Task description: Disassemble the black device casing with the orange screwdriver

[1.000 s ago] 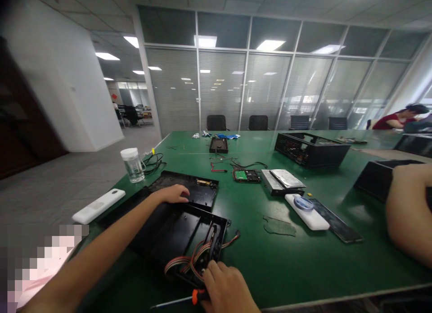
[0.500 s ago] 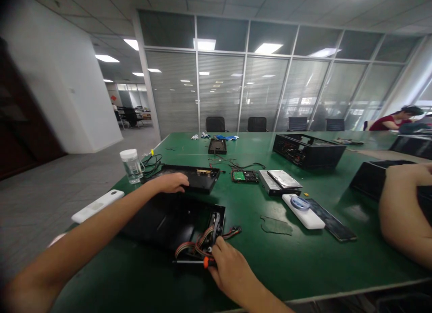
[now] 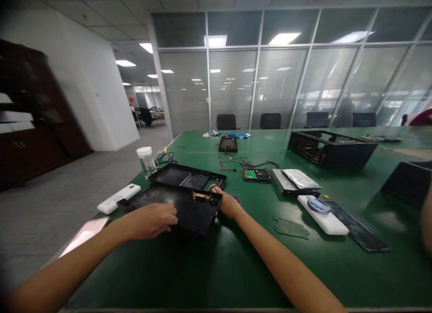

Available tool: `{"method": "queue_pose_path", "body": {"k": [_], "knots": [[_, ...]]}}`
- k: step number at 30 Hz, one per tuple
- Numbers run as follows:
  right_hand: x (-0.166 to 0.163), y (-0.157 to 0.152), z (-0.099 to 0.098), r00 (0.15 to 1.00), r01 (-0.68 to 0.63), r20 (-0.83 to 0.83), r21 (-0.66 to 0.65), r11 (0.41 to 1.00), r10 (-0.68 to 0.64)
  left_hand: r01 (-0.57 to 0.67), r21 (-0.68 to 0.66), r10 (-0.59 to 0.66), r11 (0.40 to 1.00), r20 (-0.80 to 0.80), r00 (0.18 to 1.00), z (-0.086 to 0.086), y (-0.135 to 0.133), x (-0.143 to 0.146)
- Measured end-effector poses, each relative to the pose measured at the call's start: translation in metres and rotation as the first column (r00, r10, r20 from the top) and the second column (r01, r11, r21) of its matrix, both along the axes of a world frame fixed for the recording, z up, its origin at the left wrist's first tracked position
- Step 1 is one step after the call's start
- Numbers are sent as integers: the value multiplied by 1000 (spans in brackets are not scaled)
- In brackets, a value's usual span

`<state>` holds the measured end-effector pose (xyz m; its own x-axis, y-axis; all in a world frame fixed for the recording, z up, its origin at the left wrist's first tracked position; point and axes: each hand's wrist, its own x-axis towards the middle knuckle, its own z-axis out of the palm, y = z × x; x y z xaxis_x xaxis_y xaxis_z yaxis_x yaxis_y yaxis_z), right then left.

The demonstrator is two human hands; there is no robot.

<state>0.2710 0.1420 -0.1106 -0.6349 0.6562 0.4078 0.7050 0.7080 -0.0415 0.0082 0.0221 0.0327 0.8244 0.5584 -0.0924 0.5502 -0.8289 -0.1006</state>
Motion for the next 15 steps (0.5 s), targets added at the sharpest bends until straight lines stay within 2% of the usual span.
{"method": "queue_pose_path", "body": {"k": [5,8,12,15], "knots": [[40,-7,-2,982,67,165,133,989,-88,-36,-10,36,999,-6,999,-41,1,-12],[78,-11,7,957,95,268,82,992,-113,-67,-18,66,998,-32,997,-56,7,-14],[123,-10,15,968,145,209,-19,989,-138,-105,-114,99,988,-53,994,-59,17,-15],[132,-11,14,984,156,91,-57,986,-150,-144,-263,124,954,-89,988,-50,25,-10]]}}
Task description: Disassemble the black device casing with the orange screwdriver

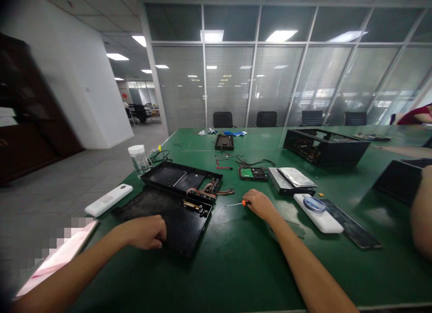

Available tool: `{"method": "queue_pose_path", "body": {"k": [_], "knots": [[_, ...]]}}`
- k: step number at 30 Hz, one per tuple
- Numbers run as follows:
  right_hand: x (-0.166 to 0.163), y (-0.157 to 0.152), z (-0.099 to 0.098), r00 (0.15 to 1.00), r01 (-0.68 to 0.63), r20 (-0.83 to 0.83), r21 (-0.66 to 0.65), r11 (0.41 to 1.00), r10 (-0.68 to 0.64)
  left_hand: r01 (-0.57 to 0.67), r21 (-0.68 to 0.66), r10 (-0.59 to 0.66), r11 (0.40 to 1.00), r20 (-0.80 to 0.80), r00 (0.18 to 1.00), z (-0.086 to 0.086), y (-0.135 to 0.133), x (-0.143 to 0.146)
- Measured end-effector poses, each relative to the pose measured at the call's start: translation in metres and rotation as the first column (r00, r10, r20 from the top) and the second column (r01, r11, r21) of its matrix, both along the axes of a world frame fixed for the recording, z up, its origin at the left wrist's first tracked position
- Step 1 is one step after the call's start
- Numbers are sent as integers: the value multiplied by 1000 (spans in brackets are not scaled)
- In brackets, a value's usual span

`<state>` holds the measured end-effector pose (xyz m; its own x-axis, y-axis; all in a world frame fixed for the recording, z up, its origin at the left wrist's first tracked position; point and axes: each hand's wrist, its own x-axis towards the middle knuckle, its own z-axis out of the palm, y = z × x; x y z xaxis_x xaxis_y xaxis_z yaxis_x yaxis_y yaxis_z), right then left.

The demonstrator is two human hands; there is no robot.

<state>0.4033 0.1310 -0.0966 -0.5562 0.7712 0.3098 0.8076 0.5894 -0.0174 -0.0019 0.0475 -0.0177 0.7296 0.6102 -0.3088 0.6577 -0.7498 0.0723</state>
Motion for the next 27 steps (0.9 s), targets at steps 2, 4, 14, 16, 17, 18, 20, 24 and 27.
{"method": "queue_pose_path", "body": {"k": [2,4,14,16,17,18,20,24,27], "knots": [[-6,-2,0,998,-20,-65,-6,1000,20,-2,-14,2,1000,26,1000,5,8,11],[-17,-6,1,992,-50,-114,-10,999,49,23,74,-30,997,95,995,5,18,29],[-25,-13,7,981,-56,-184,0,998,55,326,492,-462,807,183,868,-39,78,78],[-23,-11,6,979,-55,-198,3,998,54,354,503,-494,789,176,851,-44,80,74],[-22,-10,6,978,-57,-201,0,998,56,370,506,-509,779,167,845,-45,80,73],[-23,-10,7,978,-59,-202,-5,998,57,383,509,-521,771,157,839,-46,80,72],[-25,-10,7,977,-61,-205,-19,998,56,390,520,-527,760,141,838,-47,80,73],[-28,-11,7,968,-80,-240,-32,996,70,363,526,-517,769,177,838,-49,77,77],[-27,-11,6,957,-96,-276,-24,995,85,331,460,-488,824,279,827,-50,71,78]]}}
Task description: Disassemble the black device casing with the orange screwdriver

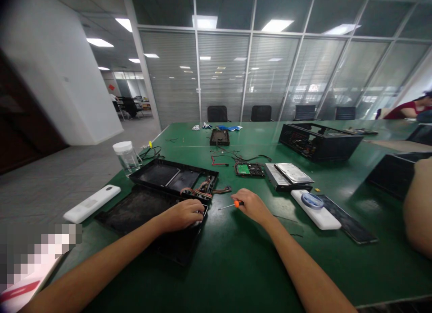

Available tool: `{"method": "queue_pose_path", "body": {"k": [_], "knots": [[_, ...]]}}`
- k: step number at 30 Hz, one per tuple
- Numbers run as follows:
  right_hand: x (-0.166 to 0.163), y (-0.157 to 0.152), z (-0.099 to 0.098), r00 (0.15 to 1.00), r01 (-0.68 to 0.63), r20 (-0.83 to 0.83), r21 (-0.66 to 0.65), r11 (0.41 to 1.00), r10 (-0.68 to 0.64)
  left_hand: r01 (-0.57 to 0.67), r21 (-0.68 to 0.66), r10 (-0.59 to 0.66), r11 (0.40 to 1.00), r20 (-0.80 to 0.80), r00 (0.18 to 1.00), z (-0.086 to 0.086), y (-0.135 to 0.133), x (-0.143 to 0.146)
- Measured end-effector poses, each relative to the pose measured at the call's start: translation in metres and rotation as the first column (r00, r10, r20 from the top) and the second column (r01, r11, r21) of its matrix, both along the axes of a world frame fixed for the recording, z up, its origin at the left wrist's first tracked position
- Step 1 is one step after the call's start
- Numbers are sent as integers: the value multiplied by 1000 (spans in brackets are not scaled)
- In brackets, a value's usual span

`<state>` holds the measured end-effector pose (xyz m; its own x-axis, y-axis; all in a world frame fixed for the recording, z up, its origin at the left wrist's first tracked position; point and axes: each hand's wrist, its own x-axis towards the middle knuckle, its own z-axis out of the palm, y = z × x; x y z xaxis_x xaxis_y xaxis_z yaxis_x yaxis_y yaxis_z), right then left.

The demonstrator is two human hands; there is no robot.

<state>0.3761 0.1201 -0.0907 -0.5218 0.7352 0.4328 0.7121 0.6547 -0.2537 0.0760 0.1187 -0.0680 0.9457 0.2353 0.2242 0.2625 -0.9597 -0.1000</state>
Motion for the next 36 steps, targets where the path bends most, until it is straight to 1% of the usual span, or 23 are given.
{"method": "queue_pose_path", "body": {"k": [4,6,9,12,14,17,19,21,23,25,28,31,36], "knots": [[0,0,0,1000,2,-29,-6,1000,-2,-64,-187,60,980,-22,998,-5,-5,-1],[-1,-1,0,999,5,-41,-14,1000,-6,-89,-232,82,969,-39,996,-7,-4,-2],[-3,-3,0,998,10,-55,-30,999,-12,-76,-206,65,976,-63,996,-9,0,-2],[-4,-4,-1,998,25,-61,-65,998,-29,-47,-168,30,985,-103,994,-7,2,-4],[-5,-4,-1,995,64,-65,-101,993,-71,-54,-166,32,985,-134,990,-4,1,-4],[-8,-4,-2,983,155,-72,-184,971,-170,-114,-144,88,983,-178,980,-3,-3,-4],[-11,-4,-2,967,207,-95,-244,947,-236,-148,-114,130,982,-151,980,-3,-4,-3],[-14,-4,-1,951,238,-126,-280,930,-281,-171,-96,167,980,-49,985,-2,-3,-2],[-15,-4,-1,948,242,-134,-291,926,-289,-196,-101,204,975,66,977,-1,0,-1],[-16,-4,-1,954,235,-113,-293,927,-277,-223,-109,236,969,125,964,0,4,1],[-16,-5,-1,962,229,-76,-299,926,-263,-247,-96,255,964,87,963,-2,8,3],[-17,-5,0,963,230,-69,-303,925,-262,-242,-76,246,967,44,968,-8,6,6],[-17,-6,0,959,246,-62,-290,925,-275,-223,-61,225,973,36,974,-14,1,8]]}}
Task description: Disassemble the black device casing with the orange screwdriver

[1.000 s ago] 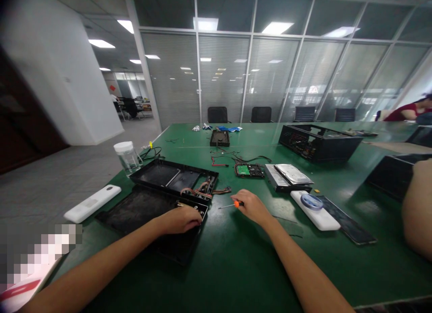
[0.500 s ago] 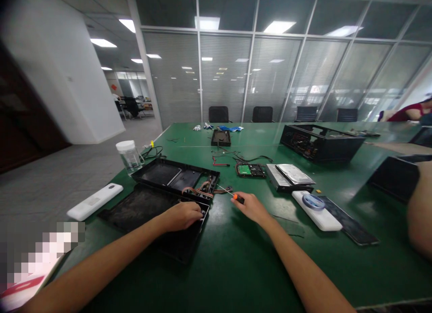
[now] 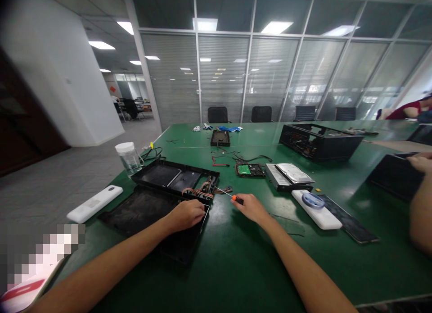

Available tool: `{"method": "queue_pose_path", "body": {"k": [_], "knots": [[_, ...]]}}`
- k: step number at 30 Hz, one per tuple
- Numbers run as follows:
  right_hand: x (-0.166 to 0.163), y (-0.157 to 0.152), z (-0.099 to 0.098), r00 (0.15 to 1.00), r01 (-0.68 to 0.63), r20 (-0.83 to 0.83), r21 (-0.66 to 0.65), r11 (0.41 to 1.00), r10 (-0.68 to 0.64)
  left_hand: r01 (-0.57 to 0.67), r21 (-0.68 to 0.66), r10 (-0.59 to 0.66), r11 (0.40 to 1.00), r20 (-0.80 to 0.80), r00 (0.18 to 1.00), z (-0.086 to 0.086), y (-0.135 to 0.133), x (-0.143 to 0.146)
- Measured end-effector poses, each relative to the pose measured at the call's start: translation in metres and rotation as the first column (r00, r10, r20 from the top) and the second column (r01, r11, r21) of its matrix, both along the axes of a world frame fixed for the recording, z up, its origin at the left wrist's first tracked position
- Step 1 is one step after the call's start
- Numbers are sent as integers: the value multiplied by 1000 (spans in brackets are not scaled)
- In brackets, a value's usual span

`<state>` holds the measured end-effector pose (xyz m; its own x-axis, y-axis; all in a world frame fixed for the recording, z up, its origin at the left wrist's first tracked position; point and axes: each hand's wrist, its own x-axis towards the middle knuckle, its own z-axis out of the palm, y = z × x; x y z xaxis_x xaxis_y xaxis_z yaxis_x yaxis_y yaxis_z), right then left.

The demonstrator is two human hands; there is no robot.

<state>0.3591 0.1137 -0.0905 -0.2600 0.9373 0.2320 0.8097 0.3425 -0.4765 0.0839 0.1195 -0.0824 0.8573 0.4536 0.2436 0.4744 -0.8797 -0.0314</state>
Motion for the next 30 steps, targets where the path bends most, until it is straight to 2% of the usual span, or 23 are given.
{"method": "queue_pose_path", "body": {"k": [10,13,15,18,20,22,24,27,30], "knots": [[0,0,1,996,12,-90,-17,1000,-13,-4,-42,7,999,72,997,-4,4,-1],[2,1,-3,970,52,-237,-38,998,-60,-1,-43,4,999,90,996,-4,3,-2],[3,1,-3,932,57,-350,-106,993,-91,12,-39,-9,999,94,996,-4,1,-4],[7,-1,6,869,-31,-490,-208,978,-76,54,-36,-51,998,77,996,-1,1,-5],[8,-3,16,833,-87,-551,-210,974,-44,88,-50,-85,995,68,994,0,2,-6],[6,-7,24,805,-56,-591,-152,987,-46,113,-74,-107,991,79,991,2,4,-7],[0,-11,27,792,58,-607,-36,998,-68,114,-99,-104,989,98,990,2,5,-7],[-13,-18,23,817,188,-574,168,968,-59,48,-143,-28,989,133,991,2,5,-7],[-26,-21,14,845,246,-531,269,931,-69,-2,-211,42,978,185,982,1,4,-7]]}}
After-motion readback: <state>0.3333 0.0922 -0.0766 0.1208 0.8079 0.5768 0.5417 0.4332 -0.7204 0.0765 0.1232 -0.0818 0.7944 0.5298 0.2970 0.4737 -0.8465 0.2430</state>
